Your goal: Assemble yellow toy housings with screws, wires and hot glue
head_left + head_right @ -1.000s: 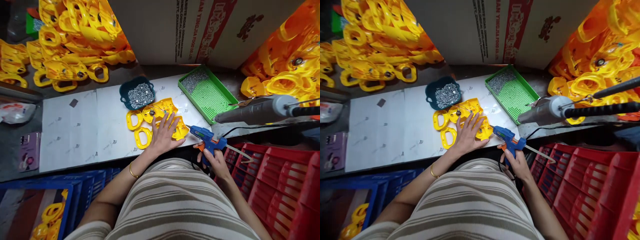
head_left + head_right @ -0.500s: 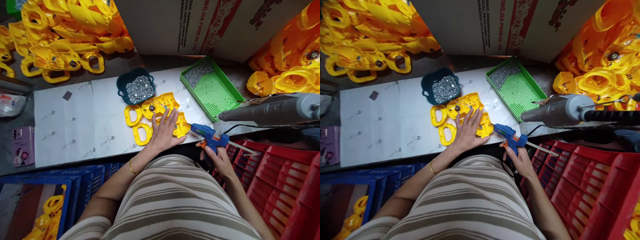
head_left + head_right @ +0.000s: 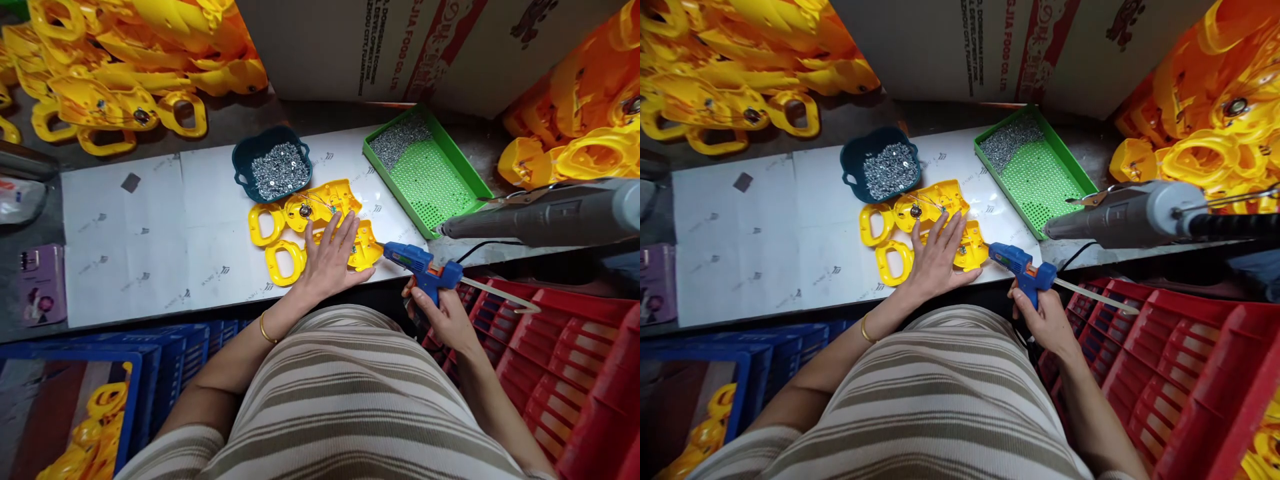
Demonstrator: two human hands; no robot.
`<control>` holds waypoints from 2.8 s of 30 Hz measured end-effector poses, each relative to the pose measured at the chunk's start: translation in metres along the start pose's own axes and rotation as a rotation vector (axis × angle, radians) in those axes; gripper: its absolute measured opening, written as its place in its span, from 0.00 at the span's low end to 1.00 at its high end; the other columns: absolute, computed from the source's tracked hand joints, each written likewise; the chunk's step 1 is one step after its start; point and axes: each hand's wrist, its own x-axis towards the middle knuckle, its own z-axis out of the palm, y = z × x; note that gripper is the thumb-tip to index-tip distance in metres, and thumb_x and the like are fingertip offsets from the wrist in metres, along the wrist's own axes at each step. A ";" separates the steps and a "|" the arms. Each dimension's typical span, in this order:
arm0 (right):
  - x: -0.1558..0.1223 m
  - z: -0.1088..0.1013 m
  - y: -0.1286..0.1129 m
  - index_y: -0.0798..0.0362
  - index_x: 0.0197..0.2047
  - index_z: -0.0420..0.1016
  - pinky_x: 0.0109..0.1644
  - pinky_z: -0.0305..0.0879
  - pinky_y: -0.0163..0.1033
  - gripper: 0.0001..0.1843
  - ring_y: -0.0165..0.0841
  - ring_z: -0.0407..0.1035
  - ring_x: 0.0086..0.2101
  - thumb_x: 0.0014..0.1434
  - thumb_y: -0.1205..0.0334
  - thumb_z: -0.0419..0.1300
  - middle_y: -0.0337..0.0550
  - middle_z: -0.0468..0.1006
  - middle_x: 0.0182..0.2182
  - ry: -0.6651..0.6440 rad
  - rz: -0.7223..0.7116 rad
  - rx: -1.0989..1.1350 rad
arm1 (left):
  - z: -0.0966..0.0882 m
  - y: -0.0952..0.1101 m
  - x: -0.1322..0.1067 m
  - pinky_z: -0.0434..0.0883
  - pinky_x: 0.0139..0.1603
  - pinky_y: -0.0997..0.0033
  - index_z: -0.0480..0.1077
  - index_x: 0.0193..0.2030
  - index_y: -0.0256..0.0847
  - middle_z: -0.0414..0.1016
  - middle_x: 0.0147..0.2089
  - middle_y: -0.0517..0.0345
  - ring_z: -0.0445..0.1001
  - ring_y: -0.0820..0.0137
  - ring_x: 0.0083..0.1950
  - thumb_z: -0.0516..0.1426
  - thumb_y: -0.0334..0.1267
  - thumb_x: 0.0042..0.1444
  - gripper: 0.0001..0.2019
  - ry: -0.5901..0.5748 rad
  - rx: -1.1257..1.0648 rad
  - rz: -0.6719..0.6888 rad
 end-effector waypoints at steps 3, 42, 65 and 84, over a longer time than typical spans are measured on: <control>0.000 -0.002 0.001 0.51 0.41 0.69 0.32 0.68 0.38 0.16 0.32 0.69 0.26 0.64 0.47 0.53 0.43 0.76 0.30 -0.010 0.007 -0.048 | -0.001 0.000 0.000 0.24 0.70 0.41 0.44 0.73 0.37 0.49 0.73 0.42 0.46 0.49 0.74 0.56 0.61 0.54 0.47 -0.012 0.005 -0.003; 0.002 0.007 -0.018 0.53 0.46 0.69 0.17 0.57 0.32 0.21 0.26 0.61 0.17 0.62 0.44 0.54 0.39 0.74 0.24 -0.025 0.017 0.187 | 0.004 0.002 -0.001 0.24 0.70 0.43 0.43 0.73 0.38 0.50 0.73 0.42 0.47 0.50 0.74 0.57 0.62 0.53 0.49 0.036 -0.012 -0.032; 0.082 0.007 -0.042 0.55 0.42 0.73 0.23 0.62 0.36 0.26 0.28 0.63 0.19 0.63 0.40 0.51 0.45 0.78 0.28 0.082 -0.147 -0.274 | -0.013 -0.043 0.052 0.32 0.71 0.42 0.53 0.69 0.39 0.56 0.71 0.41 0.49 0.49 0.72 0.50 0.63 0.60 0.38 0.161 0.021 -0.138; 0.087 0.007 -0.048 0.54 0.35 0.70 0.25 0.58 0.38 0.27 0.32 0.64 0.22 0.60 0.36 0.51 0.44 0.73 0.22 0.112 -0.106 -0.369 | -0.014 -0.041 0.053 0.31 0.71 0.41 0.52 0.70 0.41 0.54 0.72 0.43 0.47 0.48 0.73 0.52 0.60 0.59 0.38 0.134 0.010 -0.159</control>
